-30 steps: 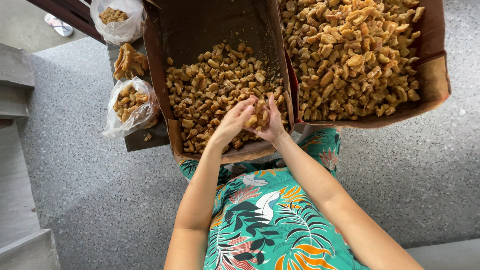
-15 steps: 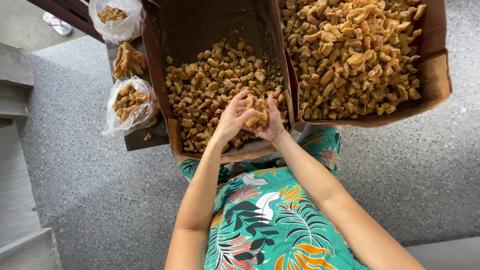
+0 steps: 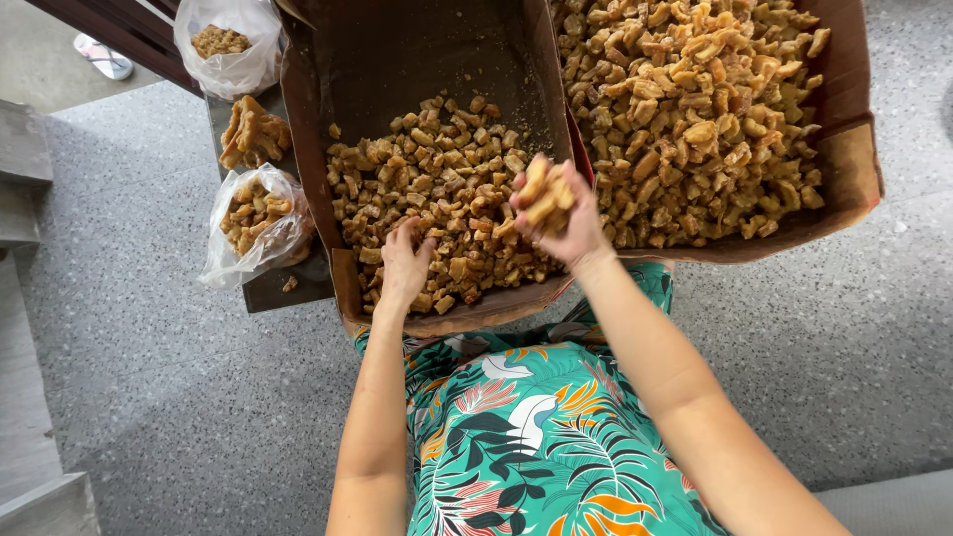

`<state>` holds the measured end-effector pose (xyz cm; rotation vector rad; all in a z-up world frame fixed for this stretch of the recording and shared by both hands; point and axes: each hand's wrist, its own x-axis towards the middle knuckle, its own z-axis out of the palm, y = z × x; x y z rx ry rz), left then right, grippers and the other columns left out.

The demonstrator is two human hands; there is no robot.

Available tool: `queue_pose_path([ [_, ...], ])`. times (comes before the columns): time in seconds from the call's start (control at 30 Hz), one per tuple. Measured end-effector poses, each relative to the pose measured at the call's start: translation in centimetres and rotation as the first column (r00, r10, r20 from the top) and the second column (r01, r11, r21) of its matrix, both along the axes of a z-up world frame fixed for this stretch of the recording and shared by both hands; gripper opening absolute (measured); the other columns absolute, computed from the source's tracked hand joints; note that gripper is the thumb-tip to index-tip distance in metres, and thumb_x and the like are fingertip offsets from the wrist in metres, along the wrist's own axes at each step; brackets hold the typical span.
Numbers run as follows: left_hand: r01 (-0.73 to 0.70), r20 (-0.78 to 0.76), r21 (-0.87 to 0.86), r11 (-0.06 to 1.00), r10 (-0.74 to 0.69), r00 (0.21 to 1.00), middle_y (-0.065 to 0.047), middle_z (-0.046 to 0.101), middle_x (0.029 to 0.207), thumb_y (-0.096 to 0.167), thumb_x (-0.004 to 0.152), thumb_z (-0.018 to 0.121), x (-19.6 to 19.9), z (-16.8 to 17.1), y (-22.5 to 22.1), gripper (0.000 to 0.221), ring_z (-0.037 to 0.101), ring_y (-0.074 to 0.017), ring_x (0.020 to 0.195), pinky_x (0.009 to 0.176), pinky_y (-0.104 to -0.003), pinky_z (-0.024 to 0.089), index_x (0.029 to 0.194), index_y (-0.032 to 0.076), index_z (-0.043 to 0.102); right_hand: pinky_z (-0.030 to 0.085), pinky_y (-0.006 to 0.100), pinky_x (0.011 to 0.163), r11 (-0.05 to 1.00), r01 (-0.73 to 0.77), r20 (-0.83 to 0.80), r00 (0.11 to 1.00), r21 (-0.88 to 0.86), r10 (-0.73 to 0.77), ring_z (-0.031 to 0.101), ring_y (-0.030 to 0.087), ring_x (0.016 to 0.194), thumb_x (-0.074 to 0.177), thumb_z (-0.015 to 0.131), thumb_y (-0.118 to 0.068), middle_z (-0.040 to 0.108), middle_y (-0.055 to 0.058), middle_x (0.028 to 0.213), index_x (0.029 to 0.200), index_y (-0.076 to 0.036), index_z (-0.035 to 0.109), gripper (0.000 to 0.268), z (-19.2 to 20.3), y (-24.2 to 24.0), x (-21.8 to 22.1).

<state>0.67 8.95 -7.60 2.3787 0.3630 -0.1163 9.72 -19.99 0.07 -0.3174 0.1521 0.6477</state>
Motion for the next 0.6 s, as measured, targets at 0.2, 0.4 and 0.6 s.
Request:
queue_pose_path([
  [0.2, 0.169, -0.239, 0.169, 0.971, -0.126, 0.963, -0.027, 0.012, 0.161, 0.052, 0.083, 0.084, 0.2, -0.2, -2.9, 0.105, 0.024, -0.0595, 0.136, 0.102, -0.070, 0.039, 0.160, 0.026, 0.017, 0.062, 0.063, 0.099, 0.959, 0.181, 0.309, 0.945, -0.218, -0.108, 0.065, 0.038, 0.111, 0.107, 0.052, -0.060, 0.059, 0.021, 0.112, 0.114, -0.004, 0.056, 0.056, 6.4, -7.3, 14.8],
  [0.4, 0.257, -0.216, 0.441, 0.860, -0.177, 0.960, -0.021, 0.027, 0.156, 0.048, 0.077, 0.086, -1.0, 0.6, -6.0, 0.108, 0.038, -0.0494, 0.133, 0.094, -0.062, 0.050, 0.162, 0.029, 0.023, 0.044, 0.075, 0.111, 0.631, 0.428, 0.014, 0.834, -0.647, -0.551, 0.041, 0.052, 0.138, 0.095, 0.055, -0.067, 0.029, 0.023, 0.151, 0.142, -0.020, 0.040, 0.068, 7.0, -8.5, 18.6],
  [0.6, 0.153, -0.214, 0.265, 0.952, -0.097, 0.972, -0.020, 0.035, 0.143, 0.034, 0.080, 0.084, -1.4, 0.7, -5.5, 0.076, 0.045, -0.0463, 0.120, 0.091, -0.053, 0.053, 0.146, 0.034, 0.047, 0.063, 0.047, 0.083, 0.891, 0.159, 0.015, 0.986, -0.426, -0.169, 0.071, 0.023, 0.087, 0.104, 0.062, -0.029, 0.072, 0.009, 0.095, 0.104, -0.014, 0.063, 0.016, -1.0, -1.0, 6.8],
])
